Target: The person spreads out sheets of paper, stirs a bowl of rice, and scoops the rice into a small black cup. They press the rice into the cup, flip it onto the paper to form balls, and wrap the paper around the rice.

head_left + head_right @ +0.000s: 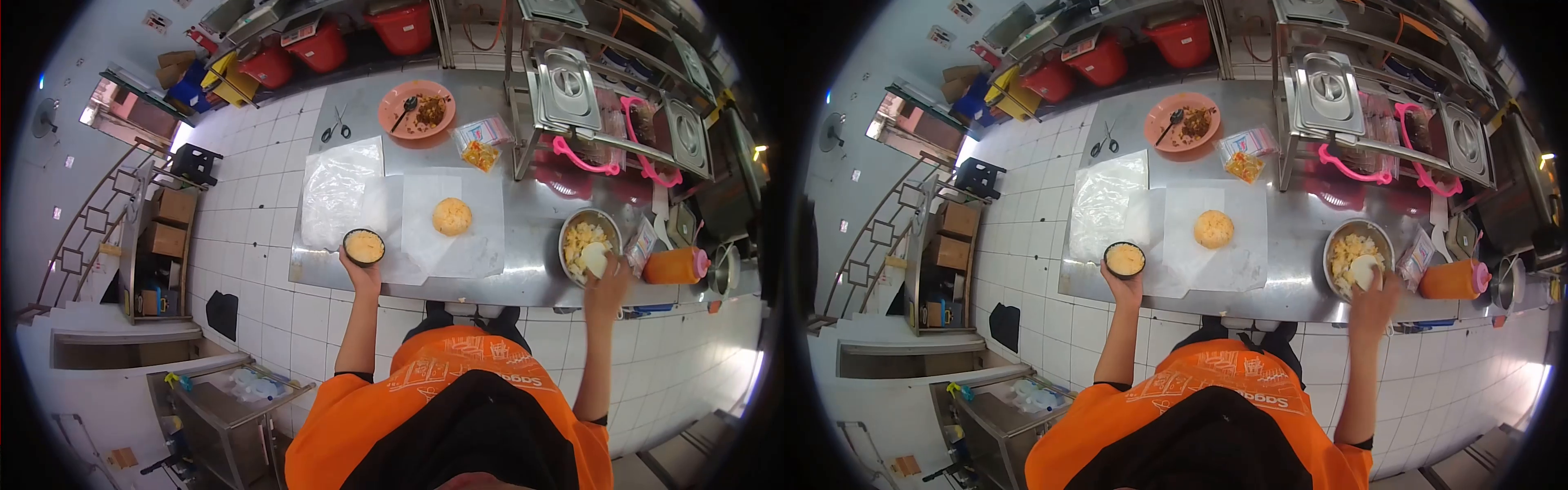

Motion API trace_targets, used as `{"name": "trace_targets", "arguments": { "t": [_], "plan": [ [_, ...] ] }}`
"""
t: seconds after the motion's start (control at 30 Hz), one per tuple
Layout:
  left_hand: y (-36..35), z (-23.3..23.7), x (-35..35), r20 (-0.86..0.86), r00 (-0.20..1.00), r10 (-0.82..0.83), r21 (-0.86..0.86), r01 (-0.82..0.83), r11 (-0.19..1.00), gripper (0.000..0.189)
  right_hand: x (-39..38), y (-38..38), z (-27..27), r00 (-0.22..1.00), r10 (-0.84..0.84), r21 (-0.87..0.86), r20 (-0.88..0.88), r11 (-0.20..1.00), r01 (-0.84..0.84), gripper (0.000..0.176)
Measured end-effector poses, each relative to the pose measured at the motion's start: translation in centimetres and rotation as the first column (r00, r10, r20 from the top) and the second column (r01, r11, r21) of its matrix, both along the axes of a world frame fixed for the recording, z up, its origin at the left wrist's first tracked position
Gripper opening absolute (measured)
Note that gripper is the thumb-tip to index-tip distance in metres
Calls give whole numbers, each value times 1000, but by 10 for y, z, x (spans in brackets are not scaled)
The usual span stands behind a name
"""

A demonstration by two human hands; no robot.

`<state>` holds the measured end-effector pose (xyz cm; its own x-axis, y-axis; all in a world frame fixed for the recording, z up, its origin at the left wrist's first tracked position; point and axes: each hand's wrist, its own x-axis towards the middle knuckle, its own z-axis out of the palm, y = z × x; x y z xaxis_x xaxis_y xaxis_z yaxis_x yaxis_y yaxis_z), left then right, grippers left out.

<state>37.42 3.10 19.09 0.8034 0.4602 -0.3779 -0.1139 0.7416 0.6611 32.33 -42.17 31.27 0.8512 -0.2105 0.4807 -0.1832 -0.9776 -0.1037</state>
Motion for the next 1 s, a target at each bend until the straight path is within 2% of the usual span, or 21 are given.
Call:
{"name": "trace_targets", "arguments": {
  "t": [0.07,0.13,0.2,0.23,0.3,0.33,0.4,0.43,0.53,0.57,0.63,0.7,0.77,0.83,0.87,0.9,0.93,0.97,1.0],
  "plan": [
    [-5,4,-10,-2,999,37,4,-37,999,55,8,56,-22,959,282,290,38,915,-281,30],
    [0,-8,-10,-7,1000,1,8,-1,1000,54,25,107,-42,878,448,574,-170,769,-282,35],
    [-7,-2,-8,-16,999,-52,-11,52,999,49,48,131,-79,889,272,596,-368,803,1,36],
    [-10,-1,-4,-15,998,-68,-30,68,997,49,55,137,-84,893,251,581,-373,814,14,36],
    [-9,1,4,97,972,-212,-49,217,975,46,65,148,-94,840,246,536,-483,842,62,34],
    [-8,-6,6,85,971,-222,-56,227,972,46,65,150,-102,836,235,531,-496,844,78,34],
    [-9,-17,18,61,975,-214,-42,217,975,43,67,154,-110,855,290,644,-429,762,64,30],
    [-10,-20,21,45,972,-229,2,229,973,46,66,154,-107,856,282,634,-434,770,68,30],
    [-9,-12,17,29,969,-244,-35,245,969,46,59,148,-93,875,246,635,-418,767,88,29],
    [-7,-17,16,25,969,-244,-41,245,969,46,55,140,-90,888,179,590,-423,799,119,30],
    [-3,-25,15,121,958,-259,76,252,965,47,42,119,-94,898,114,542,-425,826,151,32],
    [-7,-18,16,126,960,-250,126,235,964,47,28,96,-109,927,83,656,-366,729,194,33],
    [-11,-7,17,128,962,-239,170,216,961,47,17,87,-116,938,85,676,-336,716,177,34],
    [-10,3,18,156,927,-341,324,278,904,41,6,89,-112,945,89,696,-314,699,166,36],
    [-9,9,19,151,929,-338,321,278,906,41,1,91,-111,948,74,710,-309,682,178,35],
    [-8,20,23,108,919,-380,599,245,762,38,0,95,-109,953,58,726,-299,662,187,35],
    [-7,28,29,54,912,-407,818,193,541,37,-3,95,-112,952,60,727,-299,660,187,35],
    [-9,33,36,40,887,-459,859,204,469,39,-6,96,-117,960,38,725,-278,664,184,34],
    [-10,46,45,39,851,-523,965,104,242,41,-9,97,-120,966,16,723,-258,666,182,33]
  ]
}}
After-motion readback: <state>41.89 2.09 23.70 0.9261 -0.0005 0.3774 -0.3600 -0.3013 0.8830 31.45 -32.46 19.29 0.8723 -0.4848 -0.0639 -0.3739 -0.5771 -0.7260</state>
